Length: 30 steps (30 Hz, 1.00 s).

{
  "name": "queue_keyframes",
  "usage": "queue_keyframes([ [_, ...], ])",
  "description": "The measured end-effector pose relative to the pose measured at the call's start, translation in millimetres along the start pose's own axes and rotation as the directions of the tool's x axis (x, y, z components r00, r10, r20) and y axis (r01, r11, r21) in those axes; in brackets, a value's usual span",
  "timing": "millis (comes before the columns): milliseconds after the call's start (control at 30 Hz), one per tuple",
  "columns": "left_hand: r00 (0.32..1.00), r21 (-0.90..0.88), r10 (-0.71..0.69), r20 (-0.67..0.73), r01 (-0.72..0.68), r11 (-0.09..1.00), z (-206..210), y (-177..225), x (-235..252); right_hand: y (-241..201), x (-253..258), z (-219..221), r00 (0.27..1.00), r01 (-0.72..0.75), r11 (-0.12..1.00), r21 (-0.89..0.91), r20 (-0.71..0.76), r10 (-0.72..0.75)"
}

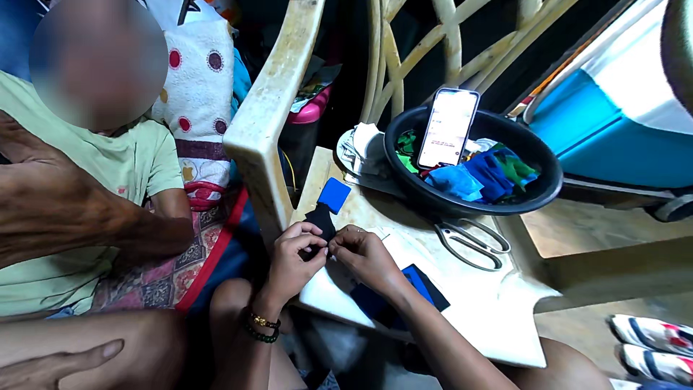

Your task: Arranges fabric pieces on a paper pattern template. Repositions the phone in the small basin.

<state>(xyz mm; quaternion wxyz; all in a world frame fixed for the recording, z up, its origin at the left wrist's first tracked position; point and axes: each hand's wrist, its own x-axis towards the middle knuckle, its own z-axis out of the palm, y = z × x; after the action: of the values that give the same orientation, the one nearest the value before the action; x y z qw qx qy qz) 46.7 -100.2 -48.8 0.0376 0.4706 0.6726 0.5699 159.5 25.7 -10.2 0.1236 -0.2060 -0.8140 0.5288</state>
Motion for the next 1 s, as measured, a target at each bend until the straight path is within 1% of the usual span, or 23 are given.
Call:
queue_keyframes([
  [167, 1.0, 0.003, -0.009, -0.002, 0.009, 1.0, 0.2, -0.6, 0.3, 1.7, -1.1, 0.2, 1.0, 0.028, 1.0, -0.011, -0.001, -0.028],
  [667, 1.0, 0.007, 0.006, -0.002, -0.006, 1.0, 1.2, -1.0, -0.6, 2.2, -0.7, 1.4, 1.0, 0.016, 0.999, -0.031, -0.01, -0.016],
  [1000, 1.0, 0.018, 0.016, -0.007, -0.015, 1.0, 1.1, -1.0, 0.0, 5.0, -0.7, 0.9, 0.999, 0.046, 0.998, -0.048, -0.011, -0.046],
])
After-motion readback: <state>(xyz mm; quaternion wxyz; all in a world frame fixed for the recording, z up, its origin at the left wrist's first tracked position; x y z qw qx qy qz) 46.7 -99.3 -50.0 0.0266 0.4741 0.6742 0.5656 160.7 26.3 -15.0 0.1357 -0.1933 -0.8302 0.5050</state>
